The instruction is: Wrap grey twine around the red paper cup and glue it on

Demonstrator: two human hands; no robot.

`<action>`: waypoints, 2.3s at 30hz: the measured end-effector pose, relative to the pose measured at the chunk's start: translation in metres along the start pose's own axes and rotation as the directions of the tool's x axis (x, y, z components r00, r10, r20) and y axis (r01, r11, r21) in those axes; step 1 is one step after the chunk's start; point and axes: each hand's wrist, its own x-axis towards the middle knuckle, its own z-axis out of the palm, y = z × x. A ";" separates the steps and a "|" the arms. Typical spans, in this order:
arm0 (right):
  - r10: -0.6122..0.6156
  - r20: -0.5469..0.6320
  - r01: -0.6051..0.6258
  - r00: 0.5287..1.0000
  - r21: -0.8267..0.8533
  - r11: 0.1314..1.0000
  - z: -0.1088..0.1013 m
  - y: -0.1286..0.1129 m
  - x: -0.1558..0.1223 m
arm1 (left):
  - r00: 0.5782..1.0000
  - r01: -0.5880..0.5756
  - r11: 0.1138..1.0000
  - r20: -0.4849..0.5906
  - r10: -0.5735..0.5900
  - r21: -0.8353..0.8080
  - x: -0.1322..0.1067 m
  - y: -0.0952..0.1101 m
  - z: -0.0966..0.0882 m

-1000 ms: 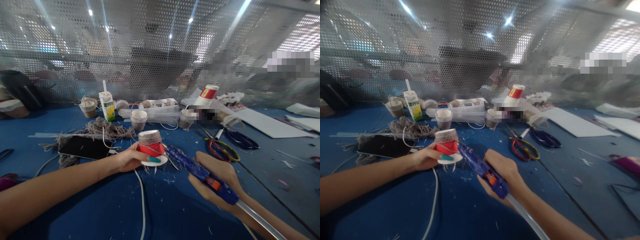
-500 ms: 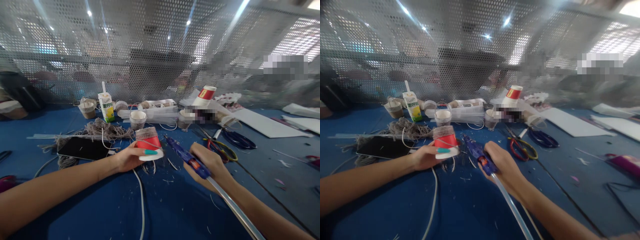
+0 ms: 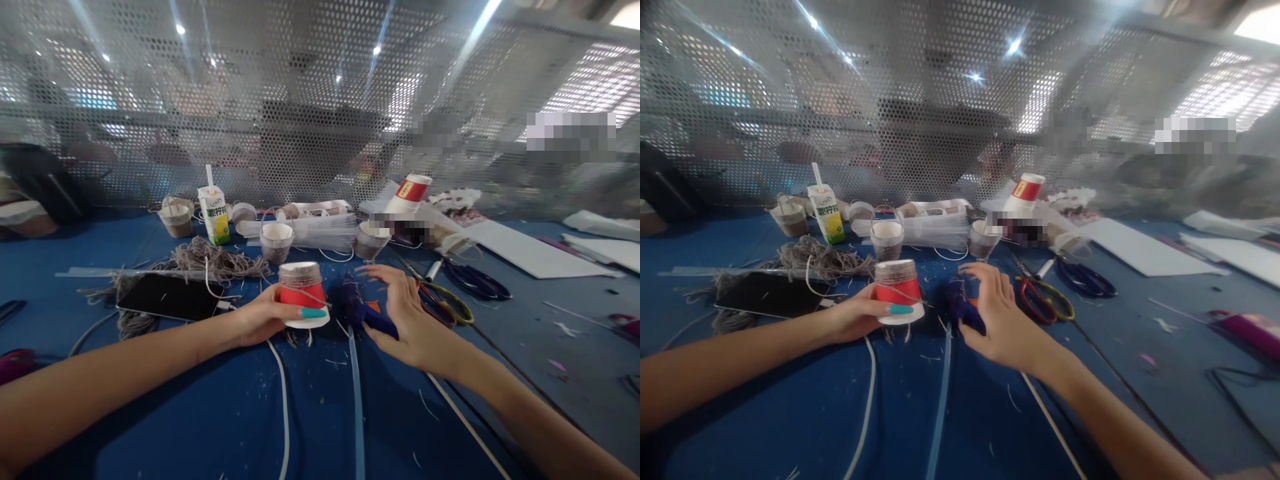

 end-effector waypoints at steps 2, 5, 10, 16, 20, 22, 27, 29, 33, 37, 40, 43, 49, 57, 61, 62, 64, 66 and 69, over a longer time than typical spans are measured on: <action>-0.069 -0.085 0.073 0.994 0.054 0.996 -0.003 -0.011 -0.003 | 1.000 0.003 1.000 0.028 -0.003 0.006 0.001 0.000 -0.001; -0.196 -0.109 0.214 0.975 0.189 0.958 -0.006 -0.027 -0.008 | 0.998 0.008 1.000 0.063 -0.010 0.024 0.001 0.000 -0.001; -0.334 0.017 0.311 0.943 0.318 0.895 -0.006 -0.042 -0.011 | 0.999 0.007 0.998 0.046 -0.010 0.064 0.000 -0.001 0.000; -0.273 0.054 0.239 0.960 0.342 0.909 -0.007 -0.042 -0.009 | 0.998 0.022 0.995 0.062 -0.028 0.094 -0.002 0.002 0.003; -0.245 0.005 0.228 0.969 0.351 0.908 -0.005 -0.036 -0.009 | 0.996 0.032 0.995 0.077 -0.039 0.090 -0.002 0.003 0.004; -0.228 -0.053 0.232 0.972 0.339 0.912 -0.003 -0.033 -0.010 | 0.995 0.034 0.995 0.086 -0.042 0.094 -0.002 0.003 0.003; -0.137 -0.254 0.213 0.957 0.300 0.930 -0.002 -0.029 -0.009 | 0.996 0.047 0.998 0.069 -0.051 0.049 -0.002 0.003 0.001; -0.082 -0.317 0.181 0.945 0.298 0.937 -0.002 -0.029 -0.008 | 0.996 0.046 0.999 0.071 -0.048 0.026 -0.002 0.004 0.001; -0.027 -0.364 0.156 0.931 0.332 0.930 -0.003 -0.031 -0.008 | 0.995 0.057 0.998 0.087 -0.059 0.020 -0.002 0.004 0.000; -0.169 -0.200 0.234 0.965 0.364 0.902 -0.003 -0.036 -0.009 | 0.996 0.038 0.998 0.078 -0.042 0.057 -0.002 0.003 0.001; -0.242 -0.039 0.239 0.969 0.371 0.897 -0.004 -0.041 -0.009 | 0.996 0.018 0.995 0.089 -0.027 0.100 -0.002 0.000 0.002; -0.231 0.023 0.207 0.973 0.370 0.906 -0.004 -0.043 -0.008 | 0.995 0.017 0.993 0.093 -0.027 0.113 -0.002 0.000 0.002; -0.195 0.002 0.179 0.981 0.388 0.904 -0.002 -0.039 -0.007 | 0.992 0.050 0.997 0.108 -0.057 0.062 -0.003 0.004 0.002; -0.098 -0.112 0.137 0.989 0.433 0.891 0.001 -0.034 -0.008 | 0.986 0.047 0.999 0.160 -0.042 -0.027 -0.002 0.001 -0.005; 0.006 -0.188 0.090 0.982 0.497 0.863 0.005 -0.030 -0.008 | 0.987 0.065 0.997 0.151 -0.058 -0.039 -0.003 0.001 -0.006; 0.044 -0.201 0.068 0.979 0.518 0.852 0.006 -0.028 -0.008 | 0.987 0.069 0.997 0.149 -0.062 -0.038 -0.003 0.001 -0.006; 0.138 -0.223 0.014 0.965 0.570 0.822 0.008 -0.025 -0.009 | 0.987 0.071 0.997 0.149 -0.064 -0.044 -0.003 0.002 -0.006; 0.226 -0.243 -0.021 0.943 0.637 0.771 0.010 -0.023 -0.010 | 0.987 0.074 0.996 0.146 -0.065 -0.055 -0.003 0.002 -0.006; 0.235 -0.203 -0.005 0.950 0.746 0.666 0.010 -0.023 -0.012 | 0.987 0.083 0.994 0.144 -0.071 -0.076 -0.002 0.003 -0.005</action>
